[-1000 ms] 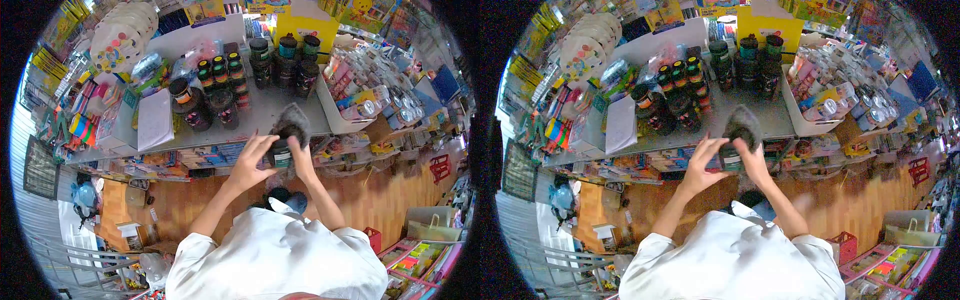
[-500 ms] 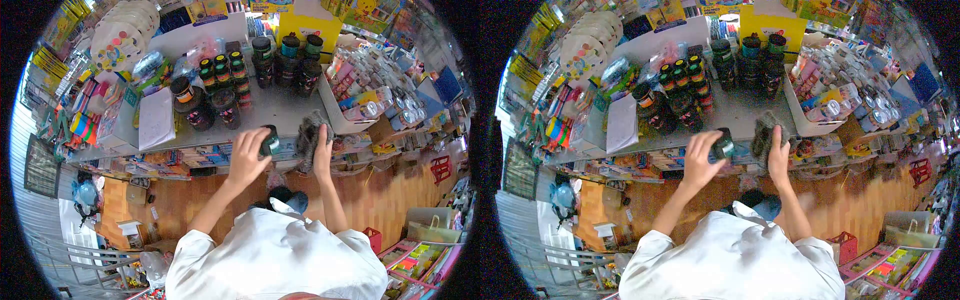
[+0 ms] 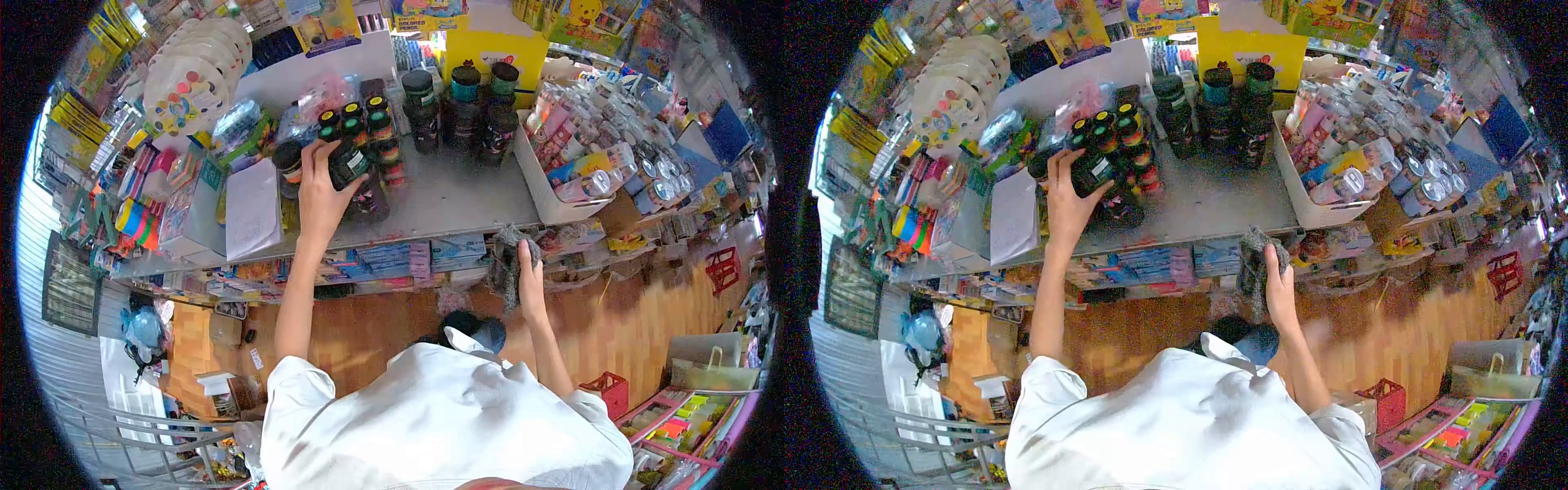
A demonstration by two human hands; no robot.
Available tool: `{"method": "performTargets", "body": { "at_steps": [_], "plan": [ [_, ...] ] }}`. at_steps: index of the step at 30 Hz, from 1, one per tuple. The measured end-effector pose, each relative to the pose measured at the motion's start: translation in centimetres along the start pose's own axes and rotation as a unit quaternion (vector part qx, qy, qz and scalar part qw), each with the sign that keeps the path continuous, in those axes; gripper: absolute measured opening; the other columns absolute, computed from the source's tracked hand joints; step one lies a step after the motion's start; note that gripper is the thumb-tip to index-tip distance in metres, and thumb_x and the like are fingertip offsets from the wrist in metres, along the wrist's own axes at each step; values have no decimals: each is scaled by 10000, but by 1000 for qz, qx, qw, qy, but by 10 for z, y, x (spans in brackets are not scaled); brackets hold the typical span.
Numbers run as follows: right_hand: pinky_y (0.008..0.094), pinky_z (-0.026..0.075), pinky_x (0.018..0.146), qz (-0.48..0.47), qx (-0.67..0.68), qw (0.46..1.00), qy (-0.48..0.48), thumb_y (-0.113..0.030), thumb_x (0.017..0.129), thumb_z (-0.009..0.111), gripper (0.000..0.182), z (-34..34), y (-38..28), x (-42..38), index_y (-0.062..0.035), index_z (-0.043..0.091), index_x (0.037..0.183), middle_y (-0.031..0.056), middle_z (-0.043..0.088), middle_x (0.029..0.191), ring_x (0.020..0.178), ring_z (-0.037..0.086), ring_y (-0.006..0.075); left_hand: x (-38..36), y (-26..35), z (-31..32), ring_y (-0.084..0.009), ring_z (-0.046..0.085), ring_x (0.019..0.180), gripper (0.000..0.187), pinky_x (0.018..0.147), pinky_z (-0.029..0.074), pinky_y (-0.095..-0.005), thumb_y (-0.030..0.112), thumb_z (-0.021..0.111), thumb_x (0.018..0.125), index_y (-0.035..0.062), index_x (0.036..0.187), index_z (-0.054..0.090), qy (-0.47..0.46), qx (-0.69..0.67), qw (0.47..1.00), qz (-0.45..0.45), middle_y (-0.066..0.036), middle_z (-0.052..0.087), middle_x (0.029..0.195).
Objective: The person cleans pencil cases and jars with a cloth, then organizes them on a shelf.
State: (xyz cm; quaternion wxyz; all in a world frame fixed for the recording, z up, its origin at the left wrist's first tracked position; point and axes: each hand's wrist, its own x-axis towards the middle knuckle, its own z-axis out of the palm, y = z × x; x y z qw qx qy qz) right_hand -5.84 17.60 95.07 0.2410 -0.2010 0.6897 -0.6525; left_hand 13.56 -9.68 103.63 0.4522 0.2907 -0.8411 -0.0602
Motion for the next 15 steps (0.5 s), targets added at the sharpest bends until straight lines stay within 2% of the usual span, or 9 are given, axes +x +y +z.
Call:
{"method": "performTargets", "body": {
  "at_steps": [7,10,12,15],
  "plan": [
    [270,386,872,61,67,996,6,-464,917,490,523,0,6,3,7,556,1133,45,573,1047,962,497,136,1,0,5,-354,480,1090,620,889,449,-430,222,788,672,67,1182,471,-18,10,1000,22,-148,413,1199],
    [267,386,875,68,80,995,1,-463,914,497,523,-4,8,6,3,549,1146,37,570,1056,968,497,132,-4,-2,8,-361,447,1146,561,941,416,-429,197,759,717,69,1183,474,-23,-2,999,46,-157,400,1241],
    [266,385,878,80,83,992,-44,-458,916,496,522,-6,6,6,-2,535,1167,34,561,1081,976,494,128,-8,-3,11,-351,442,1162,457,976,373,-430,133,725,747,45,1140,510,-9,-54,998,26,-173,430,1251],
    [262,385,880,92,98,990,-37,-459,914,500,523,-4,7,6,-7,530,1177,31,557,1092,980,492,129,-8,-7,10,-360,415,1192,491,997,362,-426,123,714,759,72,1185,476,-17,-60,998,20,-167,395,1267]
  ]
}}
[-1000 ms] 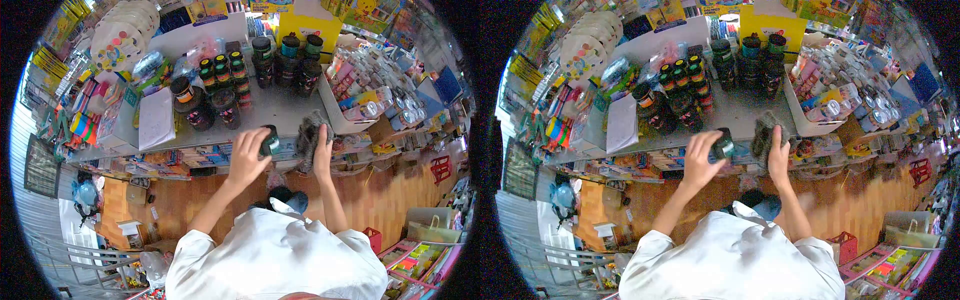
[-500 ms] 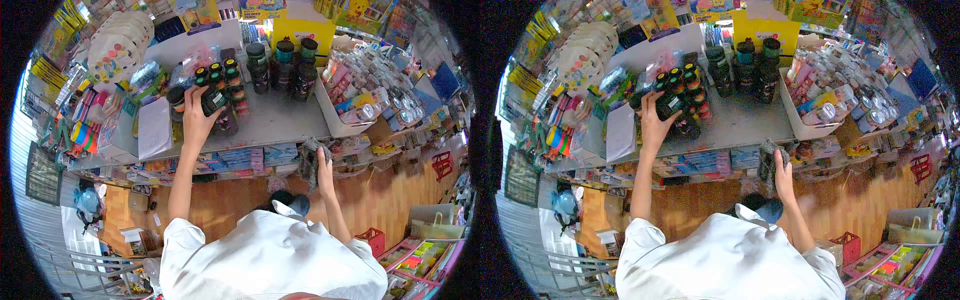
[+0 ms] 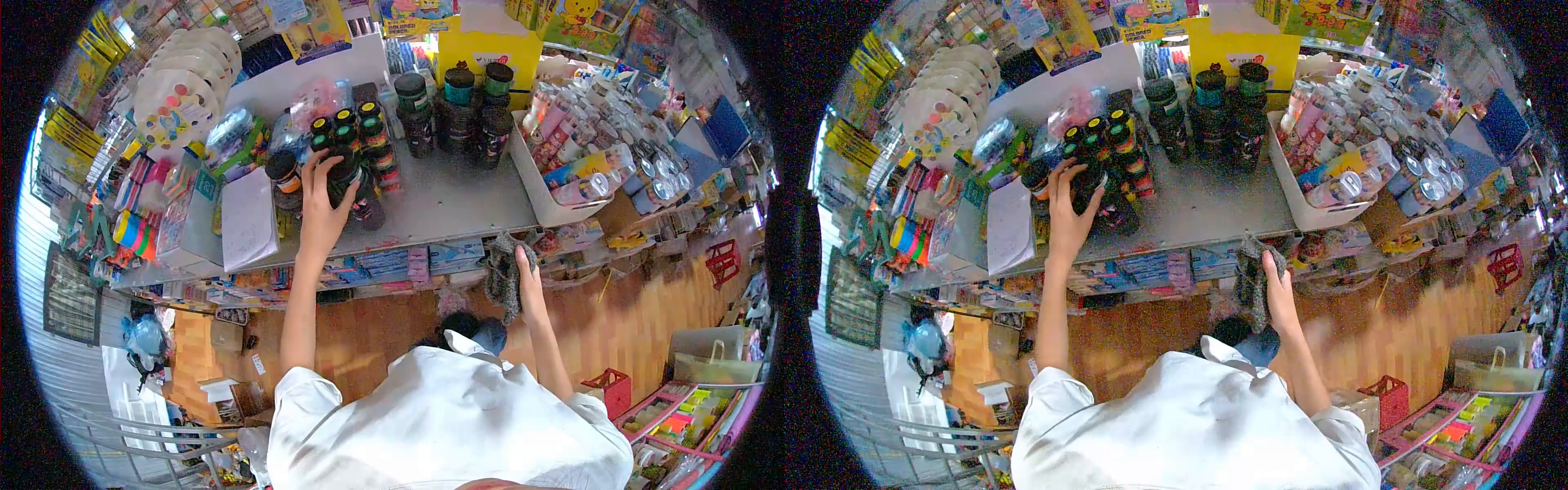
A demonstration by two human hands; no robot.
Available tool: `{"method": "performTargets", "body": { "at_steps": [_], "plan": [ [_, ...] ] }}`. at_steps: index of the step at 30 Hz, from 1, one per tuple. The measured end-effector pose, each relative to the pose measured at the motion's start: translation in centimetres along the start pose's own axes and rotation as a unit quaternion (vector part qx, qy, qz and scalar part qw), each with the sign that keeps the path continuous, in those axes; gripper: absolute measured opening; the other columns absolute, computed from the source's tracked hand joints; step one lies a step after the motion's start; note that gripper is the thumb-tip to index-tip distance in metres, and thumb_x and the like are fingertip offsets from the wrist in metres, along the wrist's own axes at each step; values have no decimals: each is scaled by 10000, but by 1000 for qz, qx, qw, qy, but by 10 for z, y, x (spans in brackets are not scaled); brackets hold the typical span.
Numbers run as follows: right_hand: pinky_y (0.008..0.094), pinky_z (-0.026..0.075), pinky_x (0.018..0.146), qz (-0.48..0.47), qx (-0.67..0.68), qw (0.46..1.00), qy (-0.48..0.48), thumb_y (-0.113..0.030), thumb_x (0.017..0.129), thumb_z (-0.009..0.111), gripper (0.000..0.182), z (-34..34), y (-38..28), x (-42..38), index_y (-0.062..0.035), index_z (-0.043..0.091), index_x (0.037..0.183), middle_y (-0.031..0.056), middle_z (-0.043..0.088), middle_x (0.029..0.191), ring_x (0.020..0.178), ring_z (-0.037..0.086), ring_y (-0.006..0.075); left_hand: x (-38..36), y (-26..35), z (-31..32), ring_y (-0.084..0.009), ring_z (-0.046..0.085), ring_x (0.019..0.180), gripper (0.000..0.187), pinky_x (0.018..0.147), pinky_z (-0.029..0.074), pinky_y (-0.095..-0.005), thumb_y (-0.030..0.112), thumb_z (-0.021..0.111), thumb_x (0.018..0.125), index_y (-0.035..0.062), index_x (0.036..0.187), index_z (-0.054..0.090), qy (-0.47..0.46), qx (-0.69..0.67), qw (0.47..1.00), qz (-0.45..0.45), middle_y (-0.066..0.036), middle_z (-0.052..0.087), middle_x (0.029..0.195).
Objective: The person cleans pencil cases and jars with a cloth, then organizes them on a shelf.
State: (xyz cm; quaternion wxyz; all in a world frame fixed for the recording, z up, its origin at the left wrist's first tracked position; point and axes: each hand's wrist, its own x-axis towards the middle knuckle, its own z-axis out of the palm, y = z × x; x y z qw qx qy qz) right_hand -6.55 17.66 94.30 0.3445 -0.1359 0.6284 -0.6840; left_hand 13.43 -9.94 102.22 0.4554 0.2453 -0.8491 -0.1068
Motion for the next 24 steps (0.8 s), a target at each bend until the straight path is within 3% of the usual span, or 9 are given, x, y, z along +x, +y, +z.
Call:
{"method": "performTargets", "body": {
  "at_steps": [4,6,7,11,13,17,19,21,24],
  "plan": [
    [260,387,874,21,34,999,-5,-463,910,504,523,-3,5,0,-15,532,1176,27,560,1085,975,493,125,3,11,-1,-361,413,1195,525,1007,349,-431,109,729,738,64,1193,471,10,-1,1000,-5,-175,379,1292],
    [261,388,874,22,9,999,31,-462,907,510,514,-4,2,-3,-24,531,1176,29,551,1091,981,490,126,0,36,0,-334,440,1168,496,981,360,-419,97,741,717,41,1148,501,140,20,990,17,-170,459,1243],
    [261,388,874,21,12,999,42,-462,907,510,514,-7,-1,-7,-24,531,1176,29,551,1091,981,490,126,-6,53,10,-324,467,1143,446,970,370,-406,85,737,712,48,1103,525,191,11,979,75,-157,498,1210],
    [263,384,894,27,14,1000,-1,-452,907,516,510,-17,-12,-13,-24,520,1186,45,532,1138,1020,483,130,-19,98,74,-326,524,1057,426,933,399,-392,92,713,734,45,1110,521,80,-151,980,106,-166,522,1164],
    [265,383,900,13,0,1000,-16,-450,906,519,515,-24,-12,-15,-22,514,1193,49,527,1152,1035,480,131,-10,107,124,-339,513,1060,431,938,393,-379,128,695,761,9,1126,499,22,-210,977,17,-183,519,1144],
    [274,388,896,4,17,999,27,-444,909,519,503,-38,-7,-22,-13,534,1168,41,566,1096,1010,498,133,14,75,250,-342,497,1093,571,963,377,-379,165,728,734,-40,1185,444,15,-250,966,-69,-218,515,1147],
    [276,389,894,-12,24,999,30,-445,910,518,499,-48,-3,-26,-11,546,1156,39,578,1074,998,505,136,25,86,268,-318,497,1118,639,972,377,-379,175,756,705,-41,1212,432,17,-269,959,-93,-222,523,1160],
    [277,388,895,-6,12,999,34,-447,913,511,493,-62,6,-27,-11,567,1135,44,589,1060,985,513,141,34,96,283,-390,473,1094,678,960,370,-402,194,737,729,-78,1238,381,71,-235,965,-94,-259,483,1155],
    [274,390,892,-3,16,999,40,-451,911,512,493,-80,13,-34,-15,574,1133,48,587,1074,989,512,142,38,97,303,-403,465,1098,715,962,367,-412,210,738,734,-91,1260,359,98,-166,976,-100,-267,466,1191]
  ]
}}
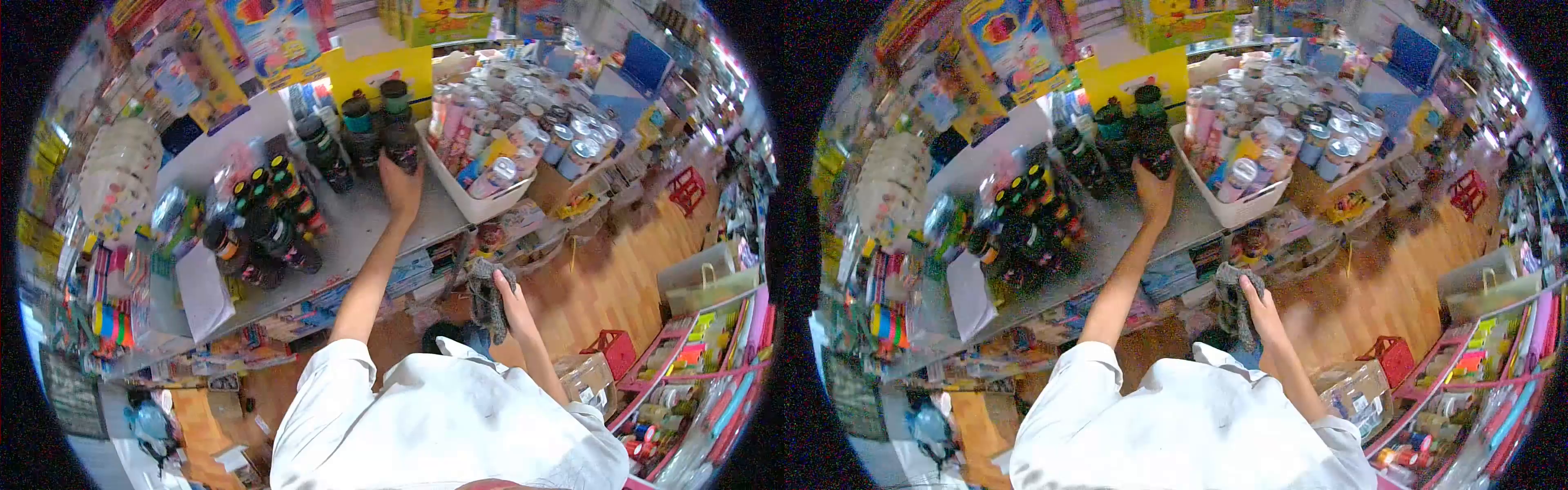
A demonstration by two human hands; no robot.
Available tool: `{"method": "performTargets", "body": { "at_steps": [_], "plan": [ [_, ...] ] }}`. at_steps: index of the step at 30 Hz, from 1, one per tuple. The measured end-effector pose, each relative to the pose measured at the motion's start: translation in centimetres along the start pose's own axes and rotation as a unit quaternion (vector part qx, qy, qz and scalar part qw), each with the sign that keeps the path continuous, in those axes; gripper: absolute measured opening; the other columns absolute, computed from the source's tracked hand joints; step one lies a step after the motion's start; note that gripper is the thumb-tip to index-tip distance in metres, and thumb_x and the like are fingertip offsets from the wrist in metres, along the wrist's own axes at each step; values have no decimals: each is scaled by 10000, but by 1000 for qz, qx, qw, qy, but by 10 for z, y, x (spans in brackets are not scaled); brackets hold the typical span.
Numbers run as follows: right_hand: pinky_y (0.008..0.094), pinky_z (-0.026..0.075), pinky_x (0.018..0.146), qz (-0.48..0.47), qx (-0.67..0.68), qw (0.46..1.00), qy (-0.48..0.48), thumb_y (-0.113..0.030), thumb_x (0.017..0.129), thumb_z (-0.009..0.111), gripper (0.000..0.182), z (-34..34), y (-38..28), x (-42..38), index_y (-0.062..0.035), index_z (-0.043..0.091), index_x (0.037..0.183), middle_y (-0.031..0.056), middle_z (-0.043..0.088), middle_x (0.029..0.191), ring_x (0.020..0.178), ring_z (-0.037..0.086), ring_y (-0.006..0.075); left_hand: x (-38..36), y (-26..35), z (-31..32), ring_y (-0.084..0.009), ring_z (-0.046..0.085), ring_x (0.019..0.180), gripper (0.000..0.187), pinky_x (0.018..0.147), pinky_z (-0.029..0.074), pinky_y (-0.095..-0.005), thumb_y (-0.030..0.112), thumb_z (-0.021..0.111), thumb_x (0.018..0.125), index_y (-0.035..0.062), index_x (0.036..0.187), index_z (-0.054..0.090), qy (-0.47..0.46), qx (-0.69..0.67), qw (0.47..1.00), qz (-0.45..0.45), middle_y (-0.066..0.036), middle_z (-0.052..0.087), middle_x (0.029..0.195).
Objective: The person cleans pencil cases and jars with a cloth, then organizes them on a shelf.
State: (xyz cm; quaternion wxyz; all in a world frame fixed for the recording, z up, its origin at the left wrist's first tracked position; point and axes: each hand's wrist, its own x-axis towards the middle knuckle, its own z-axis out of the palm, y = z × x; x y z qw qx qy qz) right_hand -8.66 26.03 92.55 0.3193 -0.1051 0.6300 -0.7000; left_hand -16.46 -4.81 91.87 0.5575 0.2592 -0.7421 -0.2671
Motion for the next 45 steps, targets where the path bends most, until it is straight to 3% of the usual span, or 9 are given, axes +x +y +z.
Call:
{"method": "performTargets", "body": {
  "at_steps": [11,19,25,29,31,34,38,39,45],
  "plan": [
    [273,344,953,35,-6,998,42,-474,909,503,561,-26,26,3,-6,497,1217,67,520,1189,1084,462,163,-49,10,-78,-300,497,1050,689,923,379,-367,280,739,754,-61,1258,416,-77,-148,980,-105,-204,511,1136],
    [296,233,1056,-377,-89,917,-98,-168,945,458,514,118,-61,33,66,289,1369,158,379,1385,1257,359,212,-124,58,-174,-177,307,1289,649,1073,223,-317,430,427,942,36,1425,245,-149,-454,802,-360,-74,301,1432],
    [378,226,1082,-392,-213,878,-176,-119,896,517,616,175,-9,-7,73,203,1390,275,285,1412,1327,281,377,-109,38,-223,-226,359,1248,558,1046,252,-317,402,377,974,-3,1355,332,-96,-306,909,-267,-148,408,1335],
    [369,243,1073,-339,-217,903,-148,-154,915,493,588,183,10,-9,68,219,1386,258,315,1400,1292,345,355,-113,51,-239,-188,445,1086,583,934,344,-287,446,420,950,-10,1310,376,-44,-342,879,-331,-119,472,1226],
    [332,395,912,-193,-48,966,-167,-229,942,482,364,185,-15,7,62,474,1161,178,587,1066,998,530,220,-119,67,-243,-210,378,1220,568,1025,279,-297,386,409,969,-27,1351,332,-125,-308,890,-313,-141,409,1335],
    [318,434,797,-327,-91,927,-162,-225,942,484,263,194,-50,14,12,519,1049,122,614,938,833,541,192,-125,57,-240,-222,356,1244,576,1044,255,-309,375,398,973,-31,1368,298,-94,-278,903,-314,-152,377,1362],
    [353,299,1042,-323,-167,911,-192,-152,911,518,546,194,8,-16,34,279,1365,215,423,1334,1257,399,280,-114,53,-255,-238,314,1287,633,1068,233,-313,377,407,969,-44,1403,218,-5,-217,937,-275,-172,327,1402],
    [354,250,1072,-365,-186,889,-203,-102,906,509,591,194,12,-27,32,212,1399,214,337,1402,1314,319,270,-101,55,-260,-246,323,1281,647,1058,254,-317,376,431,960,-46,1401,219,15,-361,860,-361,-181,315,1410],
    [348,427,744,-260,-87,947,-169,-249,960,429,283,209,-43,16,17,521,990,118,577,845,778,495,187,-114,79,-245,-226,379,1227,541,1044,257,-313,338,417,974,-49,1343,332,-57,-297,906,-297,-164,419,1331]
  ]
}}
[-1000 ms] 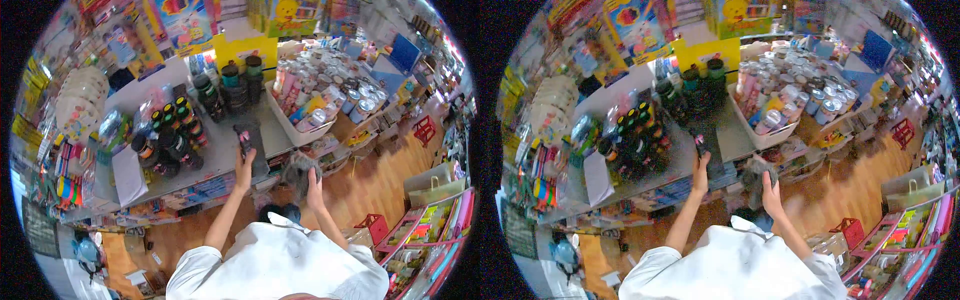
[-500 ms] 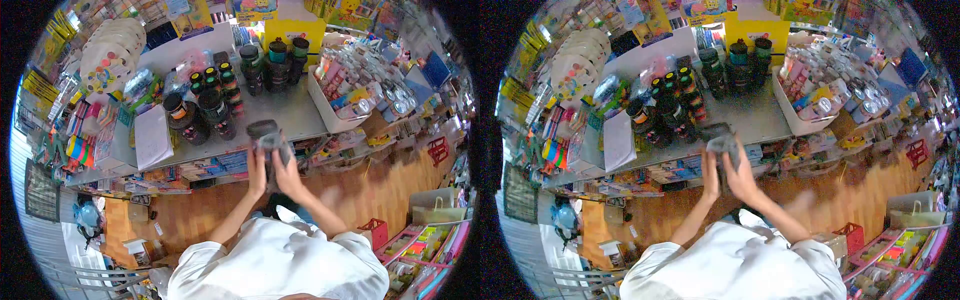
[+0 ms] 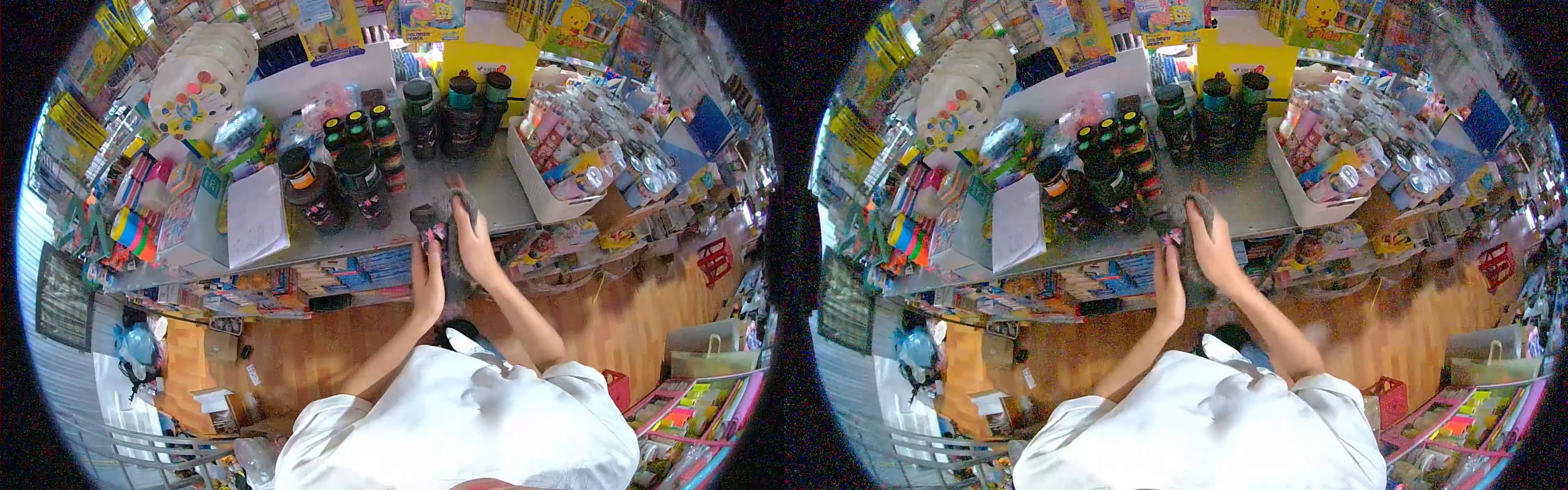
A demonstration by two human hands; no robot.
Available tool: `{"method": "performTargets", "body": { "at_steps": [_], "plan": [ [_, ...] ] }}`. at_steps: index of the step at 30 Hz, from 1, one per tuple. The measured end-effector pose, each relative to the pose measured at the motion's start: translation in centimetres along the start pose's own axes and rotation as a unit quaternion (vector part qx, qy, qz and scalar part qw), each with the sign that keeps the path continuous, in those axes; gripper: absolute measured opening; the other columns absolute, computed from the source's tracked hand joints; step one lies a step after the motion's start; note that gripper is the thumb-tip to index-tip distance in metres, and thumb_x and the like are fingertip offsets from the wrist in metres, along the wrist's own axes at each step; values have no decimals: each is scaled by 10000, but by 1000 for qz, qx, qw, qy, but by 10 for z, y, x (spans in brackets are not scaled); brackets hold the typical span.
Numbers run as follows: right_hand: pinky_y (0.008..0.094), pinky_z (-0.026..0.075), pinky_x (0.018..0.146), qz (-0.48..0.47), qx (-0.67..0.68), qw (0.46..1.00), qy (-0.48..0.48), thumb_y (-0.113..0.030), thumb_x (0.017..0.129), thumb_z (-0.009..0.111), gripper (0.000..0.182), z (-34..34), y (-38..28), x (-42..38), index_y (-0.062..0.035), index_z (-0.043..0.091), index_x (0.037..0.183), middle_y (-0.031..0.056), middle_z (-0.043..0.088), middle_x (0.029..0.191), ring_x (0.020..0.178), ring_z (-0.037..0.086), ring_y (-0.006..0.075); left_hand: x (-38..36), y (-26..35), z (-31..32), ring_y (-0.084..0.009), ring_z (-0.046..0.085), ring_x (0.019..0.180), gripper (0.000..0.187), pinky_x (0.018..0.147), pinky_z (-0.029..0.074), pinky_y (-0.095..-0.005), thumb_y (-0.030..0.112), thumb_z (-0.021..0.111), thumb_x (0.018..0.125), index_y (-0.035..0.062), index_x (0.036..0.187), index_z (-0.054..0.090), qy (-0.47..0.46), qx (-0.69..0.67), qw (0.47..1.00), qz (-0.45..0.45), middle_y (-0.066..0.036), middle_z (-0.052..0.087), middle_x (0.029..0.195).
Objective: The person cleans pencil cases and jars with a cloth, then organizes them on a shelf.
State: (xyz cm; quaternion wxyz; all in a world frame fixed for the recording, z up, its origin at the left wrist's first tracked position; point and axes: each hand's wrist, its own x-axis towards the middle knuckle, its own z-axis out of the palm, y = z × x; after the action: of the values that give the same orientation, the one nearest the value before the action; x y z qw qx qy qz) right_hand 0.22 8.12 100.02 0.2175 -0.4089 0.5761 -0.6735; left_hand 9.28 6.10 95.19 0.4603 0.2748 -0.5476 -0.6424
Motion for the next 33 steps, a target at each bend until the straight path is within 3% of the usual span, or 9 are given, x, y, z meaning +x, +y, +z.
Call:
{"method": "performTargets", "body": {
  "at_steps": [4,6,12,14,18,23,28,31,33],
  "plan": [
    [344,413,905,-47,-55,996,-54,-121,911,503,296,-1,18,-32,33,485,1163,178,587,1072,994,549,246,24,-35,-15,-240,362,1244,589,1049,246,-311,363,420,968,-70,1352,311,62,91,987,117,-176,403,1349],
    [331,222,1077,-99,-100,987,-74,-31,871,520,595,5,41,-65,58,232,1383,207,393,1357,1275,357,252,24,28,-12,-238,370,1237,656,1044,257,-327,406,458,943,-78,1357,300,93,29,994,48,-173,379,1370],
    [319,339,974,232,231,944,-43,-511,962,310,625,-17,3,-29,26,423,1260,85,501,1199,1103,440,187,-1,-12,-10,-294,397,1176,420,1025,255,-364,254,458,945,-31,1251,421,-16,100,986,130,-186,442,1236],
    [315,354,959,146,211,966,-31,-482,958,353,574,-21,63,-25,22,460,1211,79,531,1157,1070,459,171,-10,-40,-11,-297,391,1183,434,1026,251,-368,280,415,953,-31,1255,411,33,127,980,147,-193,401,1272],
    [303,424,852,82,17,991,-108,-146,827,645,248,-13,1,-62,-9,585,1025,50,612,973,911,529,133,3,1,-16,-287,306,1251,527,1043,219,-370,375,362,952,-45,1270,375,81,44,986,136,-188,288,1344],
    [282,454,694,79,77,994,25,-151,839,648,166,-9,23,-60,-2,604,897,25,623,826,761,541,97,-2,-8,-8,-267,322,1232,554,1034,234,-360,209,557,897,-27,1328,302,41,91,981,165,-172,314,1312],
    [322,379,935,30,24,999,-9,-194,943,456,334,-19,0,-43,39,502,1178,135,562,1149,1068,493,176,-20,-3,5,-247,312,1262,621,1058,217,-353,230,523,916,-12,1396,212,6,66,987,147,-151,306,1380],
    [331,179,1095,-33,47,998,-41,-125,926,426,568,-19,-21,-34,65,189,1405,182,239,1473,1349,236,247,-31,-9,6,-233,321,1273,605,1059,232,-339,270,478,940,-12,1405,214,19,85,988,129,-137,290,1423],
    [338,180,1096,-62,-1,996,-64,-86,899,434,590,-16,-15,-48,63,179,1409,198,237,1470,1350,241,257,-28,-14,1,-254,331,1250,624,1055,232,-348,214,548,909,-28,1384,224,65,51,993,79,-164,353,1351]
  ]
}}
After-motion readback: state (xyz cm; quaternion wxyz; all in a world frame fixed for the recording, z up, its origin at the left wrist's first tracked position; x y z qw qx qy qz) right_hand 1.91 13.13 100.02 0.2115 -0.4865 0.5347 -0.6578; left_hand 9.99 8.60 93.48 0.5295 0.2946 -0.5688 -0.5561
